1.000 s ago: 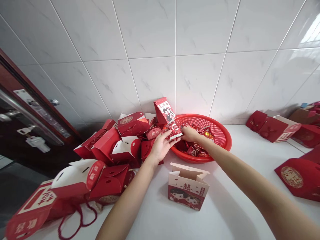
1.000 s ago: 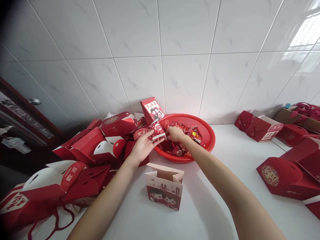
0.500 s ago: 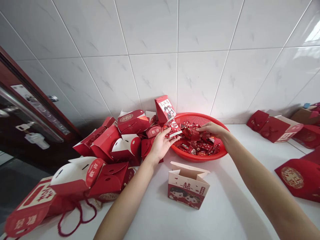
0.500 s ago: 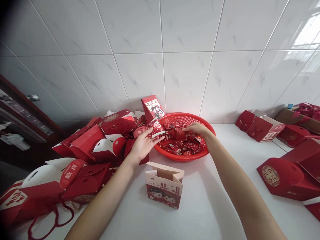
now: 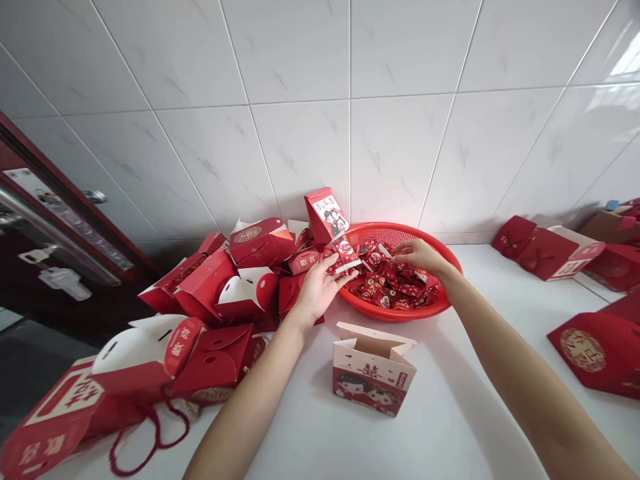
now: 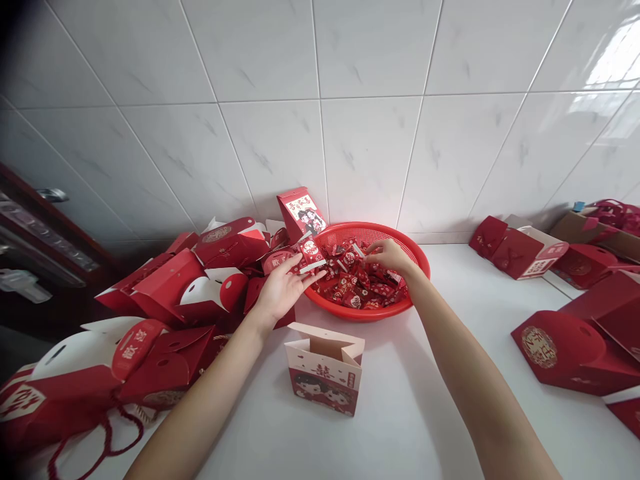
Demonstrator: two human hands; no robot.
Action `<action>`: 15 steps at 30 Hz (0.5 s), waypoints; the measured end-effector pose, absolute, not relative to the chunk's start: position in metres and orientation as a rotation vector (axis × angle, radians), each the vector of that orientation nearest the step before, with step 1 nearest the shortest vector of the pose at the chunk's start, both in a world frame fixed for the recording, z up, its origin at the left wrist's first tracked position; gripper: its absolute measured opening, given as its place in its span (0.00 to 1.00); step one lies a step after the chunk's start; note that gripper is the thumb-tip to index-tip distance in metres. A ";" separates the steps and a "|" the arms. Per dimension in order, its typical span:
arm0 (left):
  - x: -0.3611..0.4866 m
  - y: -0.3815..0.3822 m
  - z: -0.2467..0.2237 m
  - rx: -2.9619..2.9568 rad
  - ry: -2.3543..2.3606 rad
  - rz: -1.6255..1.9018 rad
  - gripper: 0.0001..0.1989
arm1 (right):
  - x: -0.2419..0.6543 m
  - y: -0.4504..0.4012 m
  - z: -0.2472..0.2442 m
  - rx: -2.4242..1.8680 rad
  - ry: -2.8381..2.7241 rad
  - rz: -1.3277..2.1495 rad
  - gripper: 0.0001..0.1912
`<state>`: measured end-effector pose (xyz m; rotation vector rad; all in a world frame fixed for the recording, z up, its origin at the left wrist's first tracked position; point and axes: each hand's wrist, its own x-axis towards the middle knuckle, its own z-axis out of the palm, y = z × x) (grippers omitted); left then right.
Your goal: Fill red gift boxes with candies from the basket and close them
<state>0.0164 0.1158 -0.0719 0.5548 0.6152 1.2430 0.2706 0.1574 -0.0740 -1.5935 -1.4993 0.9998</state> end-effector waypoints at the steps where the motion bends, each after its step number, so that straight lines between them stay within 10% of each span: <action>1: 0.016 0.116 -0.072 0.558 0.613 1.243 0.06 | 0.271 0.156 -0.073 -1.584 -1.491 1.028 0.09; 15: 0.016 0.116 -0.073 0.564 0.614 1.243 0.04 | 0.280 0.164 -0.077 -1.383 -1.189 1.346 0.05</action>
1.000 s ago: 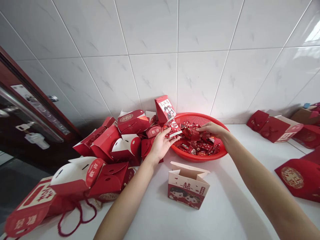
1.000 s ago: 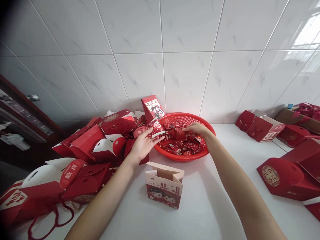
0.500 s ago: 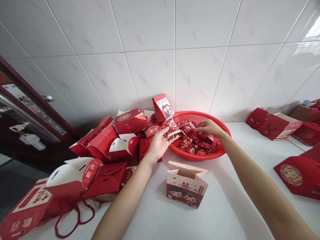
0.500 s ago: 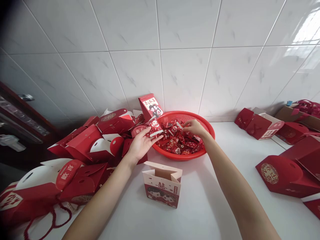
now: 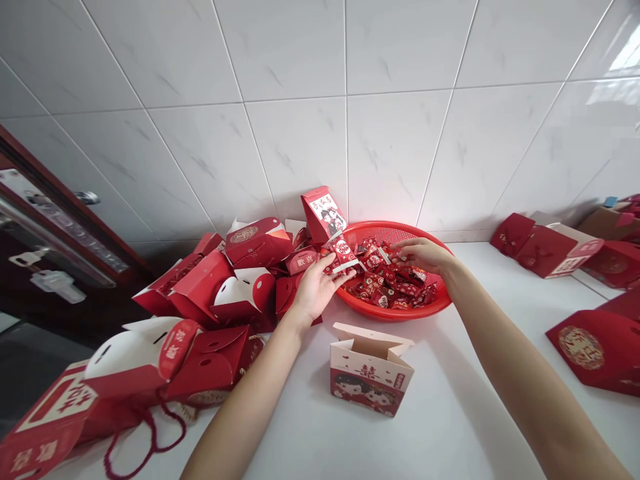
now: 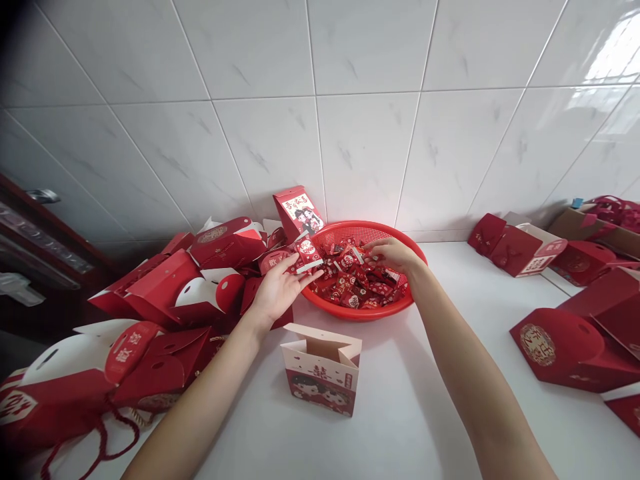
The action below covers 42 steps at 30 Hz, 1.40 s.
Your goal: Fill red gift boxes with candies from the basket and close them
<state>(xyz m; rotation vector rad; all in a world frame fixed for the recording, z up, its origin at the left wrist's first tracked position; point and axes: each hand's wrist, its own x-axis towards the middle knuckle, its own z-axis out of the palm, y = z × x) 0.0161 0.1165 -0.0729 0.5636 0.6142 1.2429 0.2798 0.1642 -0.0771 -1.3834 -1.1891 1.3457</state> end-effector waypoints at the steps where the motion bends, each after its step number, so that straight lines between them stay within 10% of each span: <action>1: 0.016 0.116 -0.073 0.561 0.619 1.244 0.04 | 0.281 0.165 -0.078 -1.365 -1.183 1.344 0.07; 42: 0.018 0.117 -0.081 0.627 0.602 1.307 0.05 | 0.224 0.122 -0.051 -0.986 -1.467 1.123 0.17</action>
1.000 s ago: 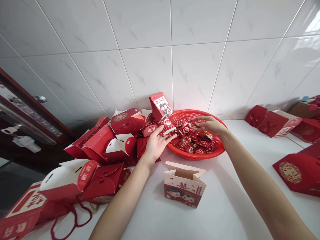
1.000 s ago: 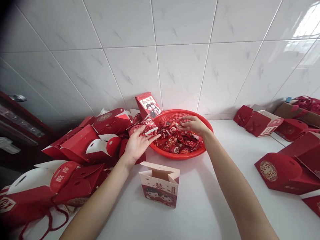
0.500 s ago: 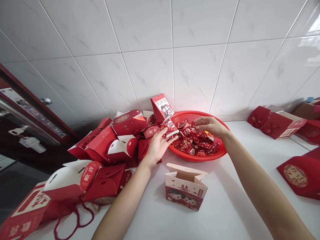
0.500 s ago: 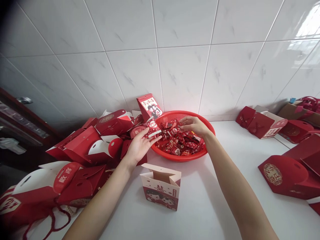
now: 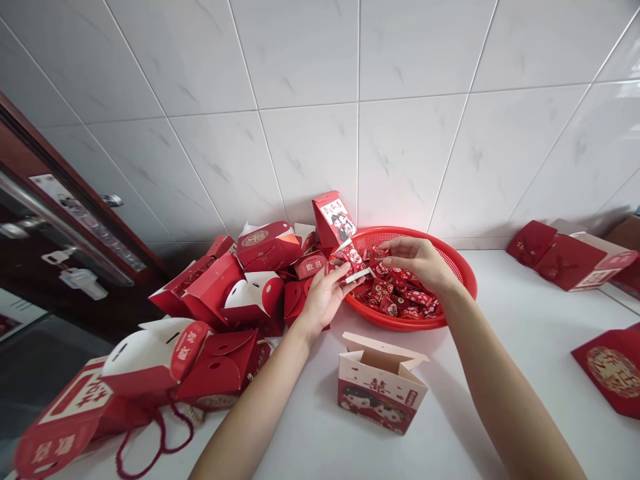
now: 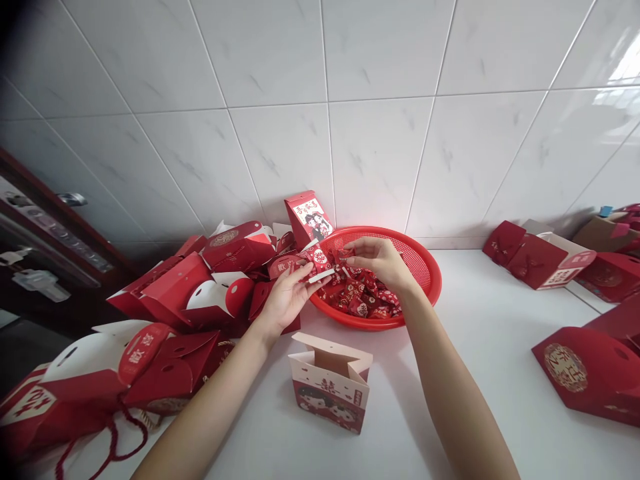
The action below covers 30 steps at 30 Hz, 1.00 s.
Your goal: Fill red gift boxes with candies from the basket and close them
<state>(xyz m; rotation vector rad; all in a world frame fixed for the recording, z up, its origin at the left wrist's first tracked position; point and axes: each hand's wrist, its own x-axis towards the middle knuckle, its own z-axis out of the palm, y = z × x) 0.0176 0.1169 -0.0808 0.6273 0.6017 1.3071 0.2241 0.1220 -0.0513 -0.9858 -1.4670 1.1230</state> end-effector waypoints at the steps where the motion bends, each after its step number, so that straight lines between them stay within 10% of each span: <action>1: 0.017 0.117 -0.081 0.612 0.622 1.300 0.04 | 0.223 0.121 -0.052 -0.992 -1.461 1.109 0.18; 30: 0.014 0.116 -0.079 0.664 0.601 1.270 0.08 | 0.198 0.114 -0.055 -0.800 -1.634 0.991 0.07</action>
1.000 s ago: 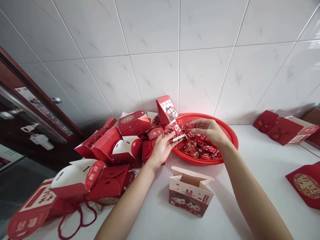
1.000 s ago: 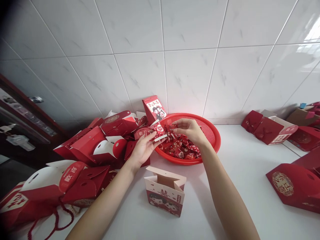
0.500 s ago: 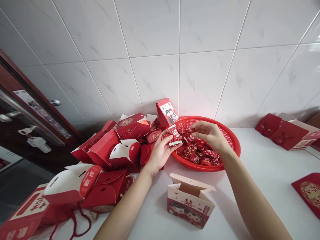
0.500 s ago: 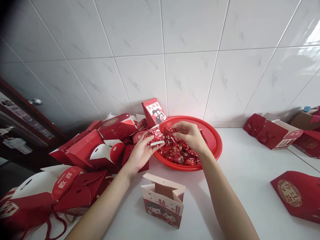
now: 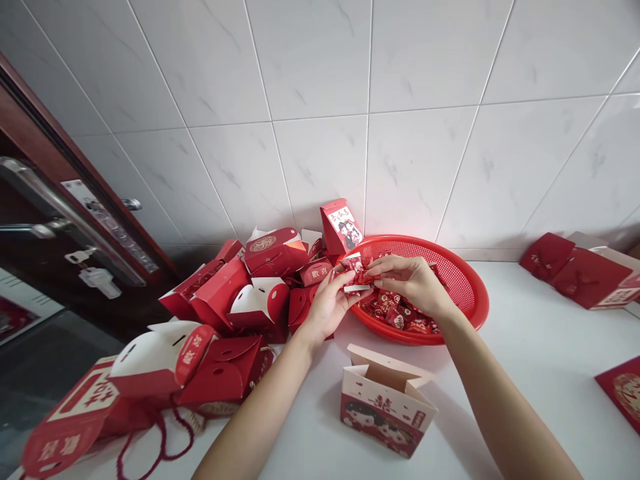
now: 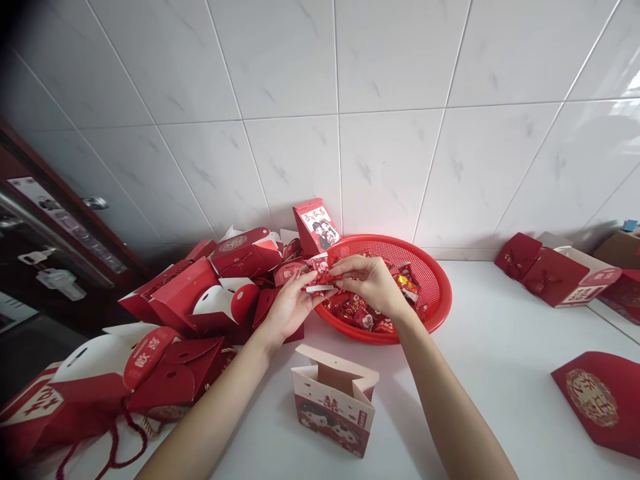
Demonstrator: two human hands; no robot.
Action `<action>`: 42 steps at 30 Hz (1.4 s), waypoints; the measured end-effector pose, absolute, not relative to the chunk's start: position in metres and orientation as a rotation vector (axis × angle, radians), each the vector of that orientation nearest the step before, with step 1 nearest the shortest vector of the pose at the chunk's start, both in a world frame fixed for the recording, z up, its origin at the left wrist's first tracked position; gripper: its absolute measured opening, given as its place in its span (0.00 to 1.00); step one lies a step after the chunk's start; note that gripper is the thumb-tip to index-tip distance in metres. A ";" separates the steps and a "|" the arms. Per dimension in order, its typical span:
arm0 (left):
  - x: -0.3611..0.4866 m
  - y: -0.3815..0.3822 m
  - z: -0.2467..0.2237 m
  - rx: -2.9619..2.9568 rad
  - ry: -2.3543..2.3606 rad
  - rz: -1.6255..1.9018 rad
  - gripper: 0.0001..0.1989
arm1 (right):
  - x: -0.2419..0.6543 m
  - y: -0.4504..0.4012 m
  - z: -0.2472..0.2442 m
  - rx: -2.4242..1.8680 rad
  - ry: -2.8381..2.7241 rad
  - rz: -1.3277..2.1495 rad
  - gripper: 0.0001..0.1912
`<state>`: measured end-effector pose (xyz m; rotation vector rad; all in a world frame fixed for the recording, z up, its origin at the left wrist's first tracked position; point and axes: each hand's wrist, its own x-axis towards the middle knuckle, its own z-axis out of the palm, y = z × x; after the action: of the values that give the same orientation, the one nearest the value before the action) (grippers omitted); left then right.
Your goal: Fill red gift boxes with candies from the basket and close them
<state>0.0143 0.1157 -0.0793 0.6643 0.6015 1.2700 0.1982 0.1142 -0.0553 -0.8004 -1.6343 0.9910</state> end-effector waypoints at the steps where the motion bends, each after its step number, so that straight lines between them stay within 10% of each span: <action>1: 0.014 0.116 -0.080 0.671 0.594 1.269 0.09 | 0.198 0.114 -0.056 -0.808 -1.661 0.957 0.07; 42: 0.020 0.114 -0.083 0.893 0.691 1.366 0.27 | 0.200 0.108 -0.050 -0.953 -1.755 0.940 0.15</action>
<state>0.0199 0.1136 -0.0827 0.8926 0.6906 1.3663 0.1997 0.1076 -0.0500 -0.9526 -1.7546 0.9398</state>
